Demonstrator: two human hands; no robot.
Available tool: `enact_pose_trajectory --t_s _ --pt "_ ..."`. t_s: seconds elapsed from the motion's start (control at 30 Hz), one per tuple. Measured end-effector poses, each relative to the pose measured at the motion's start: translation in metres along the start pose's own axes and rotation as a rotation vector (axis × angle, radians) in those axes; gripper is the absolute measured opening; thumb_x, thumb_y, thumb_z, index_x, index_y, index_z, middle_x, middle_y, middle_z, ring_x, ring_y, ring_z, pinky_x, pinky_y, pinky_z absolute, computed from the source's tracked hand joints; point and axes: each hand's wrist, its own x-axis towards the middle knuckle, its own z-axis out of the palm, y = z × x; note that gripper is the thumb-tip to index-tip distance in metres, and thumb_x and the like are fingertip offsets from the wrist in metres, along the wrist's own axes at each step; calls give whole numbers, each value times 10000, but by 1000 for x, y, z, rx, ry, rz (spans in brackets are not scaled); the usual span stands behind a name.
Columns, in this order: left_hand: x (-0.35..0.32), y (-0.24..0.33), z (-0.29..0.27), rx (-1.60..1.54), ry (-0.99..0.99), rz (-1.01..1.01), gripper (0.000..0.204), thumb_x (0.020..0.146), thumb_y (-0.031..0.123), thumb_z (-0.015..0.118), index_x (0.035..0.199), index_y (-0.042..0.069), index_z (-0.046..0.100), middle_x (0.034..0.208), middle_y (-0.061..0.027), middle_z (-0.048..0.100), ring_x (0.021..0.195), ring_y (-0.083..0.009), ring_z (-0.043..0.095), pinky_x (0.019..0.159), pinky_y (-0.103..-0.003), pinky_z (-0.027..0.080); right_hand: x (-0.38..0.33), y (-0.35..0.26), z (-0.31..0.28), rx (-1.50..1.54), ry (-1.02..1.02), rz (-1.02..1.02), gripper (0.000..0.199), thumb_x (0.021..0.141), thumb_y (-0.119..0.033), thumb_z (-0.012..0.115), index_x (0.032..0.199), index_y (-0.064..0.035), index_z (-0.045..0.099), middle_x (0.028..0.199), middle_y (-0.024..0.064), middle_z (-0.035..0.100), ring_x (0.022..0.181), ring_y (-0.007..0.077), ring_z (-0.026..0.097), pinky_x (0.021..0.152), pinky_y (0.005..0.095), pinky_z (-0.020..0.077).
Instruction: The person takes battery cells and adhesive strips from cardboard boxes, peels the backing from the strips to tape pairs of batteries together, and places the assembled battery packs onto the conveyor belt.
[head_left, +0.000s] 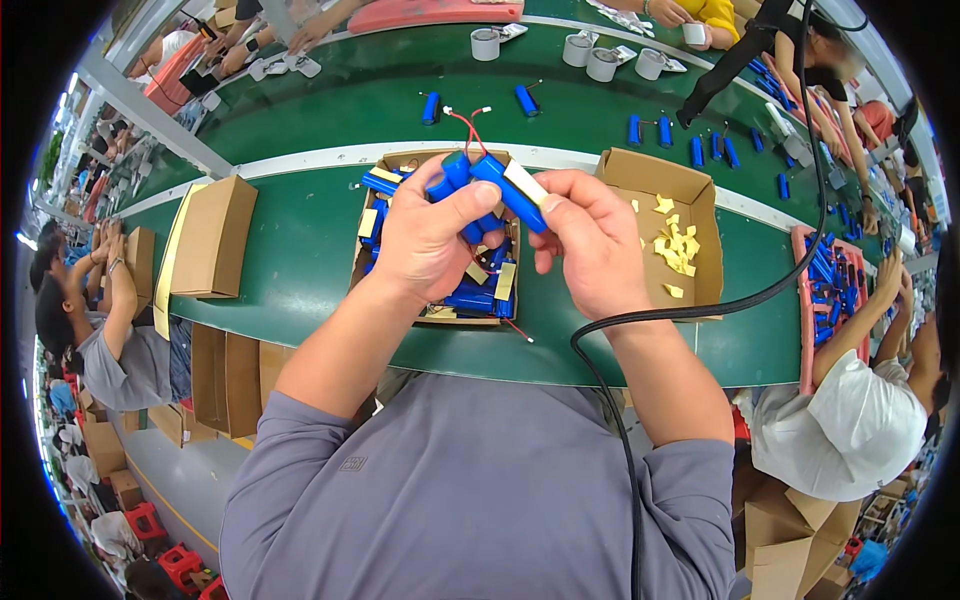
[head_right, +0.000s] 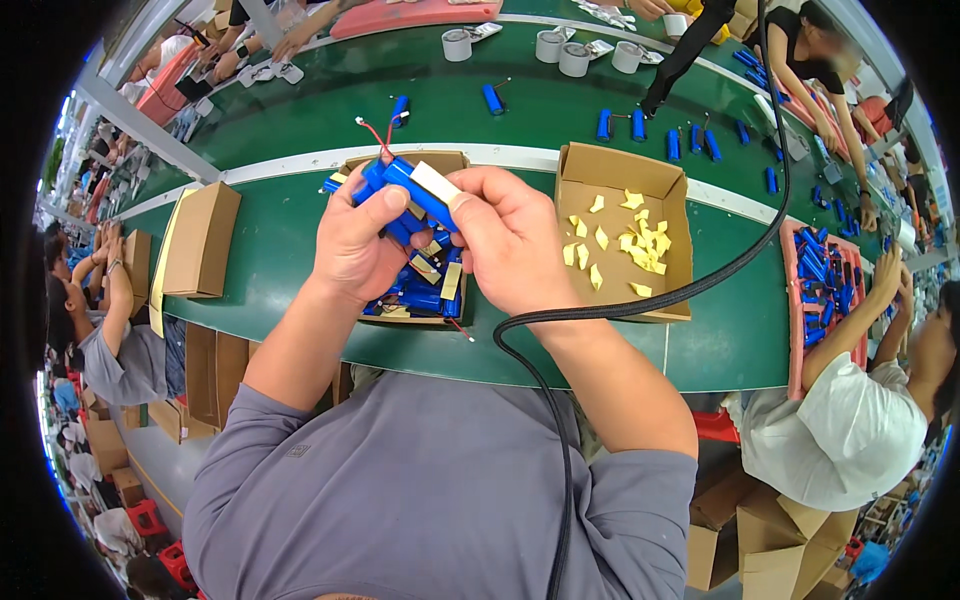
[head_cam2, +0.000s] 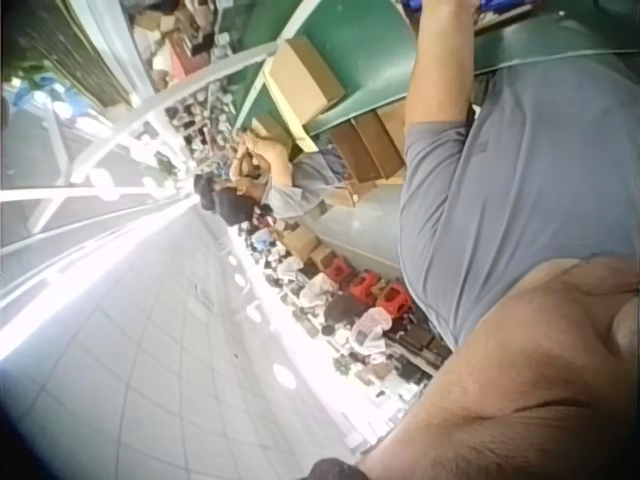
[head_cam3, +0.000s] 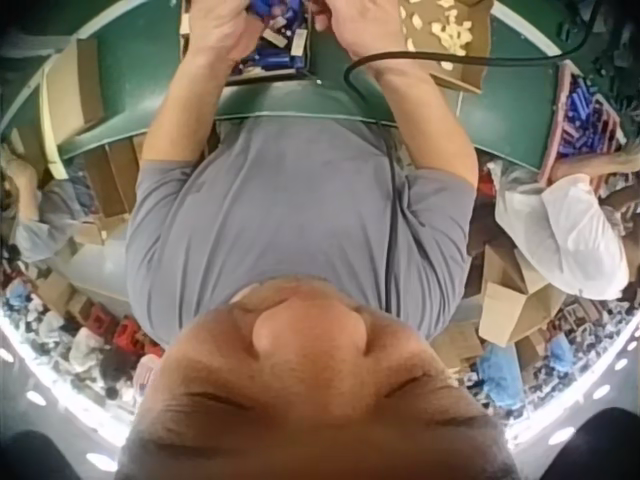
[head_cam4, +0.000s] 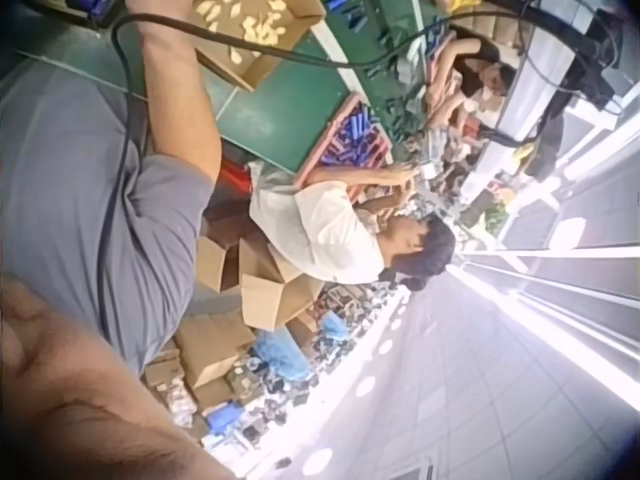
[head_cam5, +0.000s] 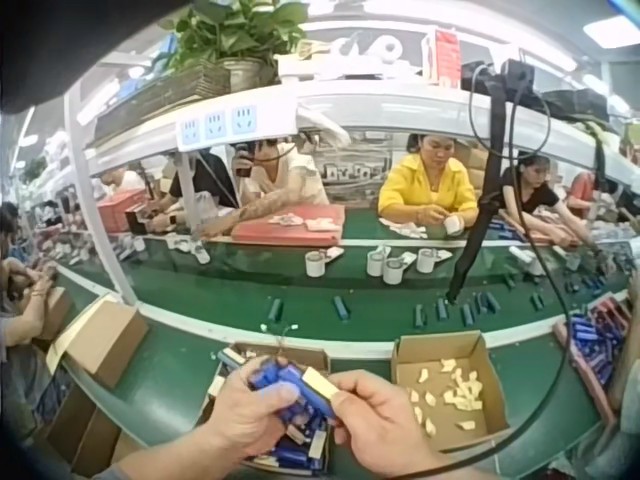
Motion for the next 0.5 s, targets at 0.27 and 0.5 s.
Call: enact_pose_trajectory --t_s 0.27,0.5 --pt "-4 -4 4 430 43 228 292 776 -19 673 1047 -13 563 967 -96 633 758 -122 605 642 -253 512 -1 3 -1 -386 184 -460 232 776 8 614 1007 -2 596 879 94 611 775 167 622 602 265 513" --pt "-8 -8 9 559 50 320 235 763 11 701 984 -6 624 867 -34 658 754 -68 601 679 -216 510 -4 2 4 -451 179 -573 251 758 48 613 1005 5 586 862 98 612 724 187 632 584 291 528"
